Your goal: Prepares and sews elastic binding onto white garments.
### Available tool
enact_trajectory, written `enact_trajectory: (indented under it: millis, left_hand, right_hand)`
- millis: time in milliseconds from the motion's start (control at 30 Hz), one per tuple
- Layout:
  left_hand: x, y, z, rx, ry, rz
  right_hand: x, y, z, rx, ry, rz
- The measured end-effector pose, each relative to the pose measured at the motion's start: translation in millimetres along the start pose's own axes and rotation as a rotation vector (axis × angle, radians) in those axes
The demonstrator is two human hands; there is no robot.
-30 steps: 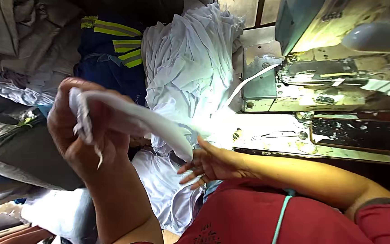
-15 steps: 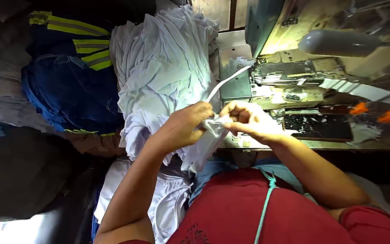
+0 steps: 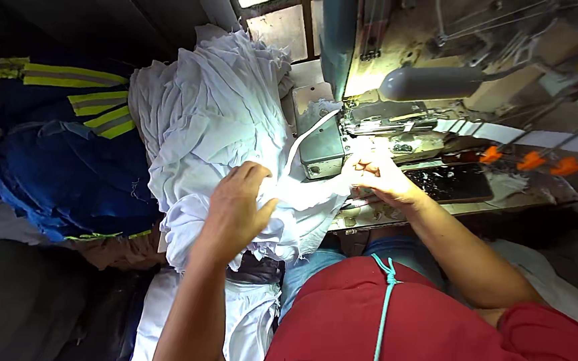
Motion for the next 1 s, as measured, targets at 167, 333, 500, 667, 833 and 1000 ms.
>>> enact_trajectory:
  millis: [167,333,500,667,833,1000]
  left_hand:
    - [61.9,44.3,29.4,0.462,-0.120,0.117]
    - [51.4,64.1,20.2,0.512,-0.228,0.093]
    - [33.8,76.5,15.7,0.406,-0.306,0.020]
    - [26.4,99.9,30.7,0.254,-0.505,-0.011]
    - [28.8,122.4,-6.5,0.201,-0.212,-0.073]
    - [38.6,128.4,-11.7,0.194,-0.255,-0.122]
  right_hand:
    - [8.1,1.3,-7.5,-0.009,-0.004,0.041]
    - [25.6,-15.3,17.9,-0.163,-0.144,0.388]
    - [71.9,-31.4,49.9,-0.179,-0.185,0.286]
    - [93.7,-10.7,32.4,0.029,-0.072,0.118]
    - [49.3,-15.6,33.3,0.287,0.321,0.213]
    - [0.8,-20.1,20.9,-0.025,-0.167,0.394]
Point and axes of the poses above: each hand's wrist, its own y-axis towards the middle knuckle, its own x-axis out of the palm, z = x × y, the point moved 2 cm from there along y, towards the middle knuckle, and after that the axes turned 10 degrees about x, right-handed, at the moved point
